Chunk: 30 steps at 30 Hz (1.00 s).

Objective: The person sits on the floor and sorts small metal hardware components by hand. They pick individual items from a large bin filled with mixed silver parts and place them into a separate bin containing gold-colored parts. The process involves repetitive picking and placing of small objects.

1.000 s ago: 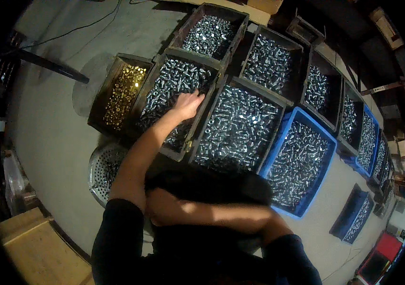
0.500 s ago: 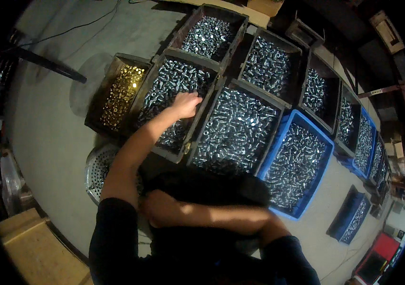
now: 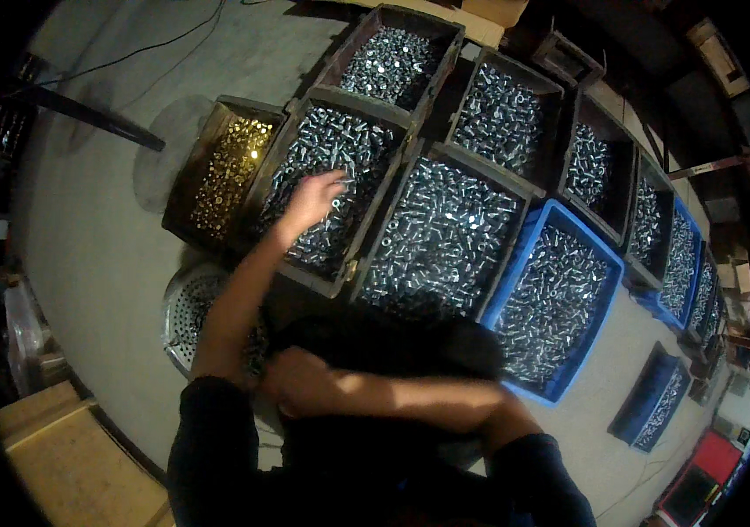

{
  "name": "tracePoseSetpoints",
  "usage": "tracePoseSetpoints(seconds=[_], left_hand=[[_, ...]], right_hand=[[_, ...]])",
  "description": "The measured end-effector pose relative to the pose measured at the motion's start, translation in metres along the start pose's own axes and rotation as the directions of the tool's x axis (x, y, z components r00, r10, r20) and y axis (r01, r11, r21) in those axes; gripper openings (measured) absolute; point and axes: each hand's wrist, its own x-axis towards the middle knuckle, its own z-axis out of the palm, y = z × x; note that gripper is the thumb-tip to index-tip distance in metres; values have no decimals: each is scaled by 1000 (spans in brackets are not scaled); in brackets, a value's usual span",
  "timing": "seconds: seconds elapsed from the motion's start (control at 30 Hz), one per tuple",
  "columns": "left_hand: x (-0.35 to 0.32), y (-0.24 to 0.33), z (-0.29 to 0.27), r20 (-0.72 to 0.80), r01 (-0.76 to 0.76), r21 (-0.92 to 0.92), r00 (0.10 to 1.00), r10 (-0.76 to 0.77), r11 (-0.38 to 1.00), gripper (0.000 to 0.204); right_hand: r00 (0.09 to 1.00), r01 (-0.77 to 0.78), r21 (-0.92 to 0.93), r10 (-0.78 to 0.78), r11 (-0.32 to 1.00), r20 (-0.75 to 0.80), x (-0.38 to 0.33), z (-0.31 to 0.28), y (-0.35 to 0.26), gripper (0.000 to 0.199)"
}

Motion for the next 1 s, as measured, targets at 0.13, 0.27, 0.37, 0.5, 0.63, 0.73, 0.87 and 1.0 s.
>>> tracePoseSetpoints(seconds=[0.13,0.27,0.37,0.5,0.63,0.73,0.87,1.0], left_hand=[[-102,-23,-82,-65,333,-124,937,-342,935,28],[-219,-91,-118,-77,368,311,929,-362,876,28],[-301,-123,-119,-28,485,542,826,-562,686,27],[-275,-125,-110,-103,379,626,906,-410,681,24],[-126,-50,-91,-214,108,345,976,-34,932,26],[-35,15,-39,71,-120,183,992,108,976,35],[12,-5,39,135,-58,477,991,-8,877,45],[19,-19,43,145,-3,439,987,-68,899,40]], right_hand=[[989,52,13,-50,999,-140,1,12,-2,9],[996,37,12,-36,999,-79,2,6,0,9],[997,55,-4,-55,998,-56,2,5,-5,9],[990,39,-31,-43,999,-133,-1,13,-3,11],[999,25,-52,-27,998,-43,3,4,-11,13],[997,34,-77,-38,996,-60,-1,0,-7,12],[1000,21,-118,-20,993,7,-1,-8,-10,9],[999,-23,-121,19,992,-31,-1,0,-10,7]])
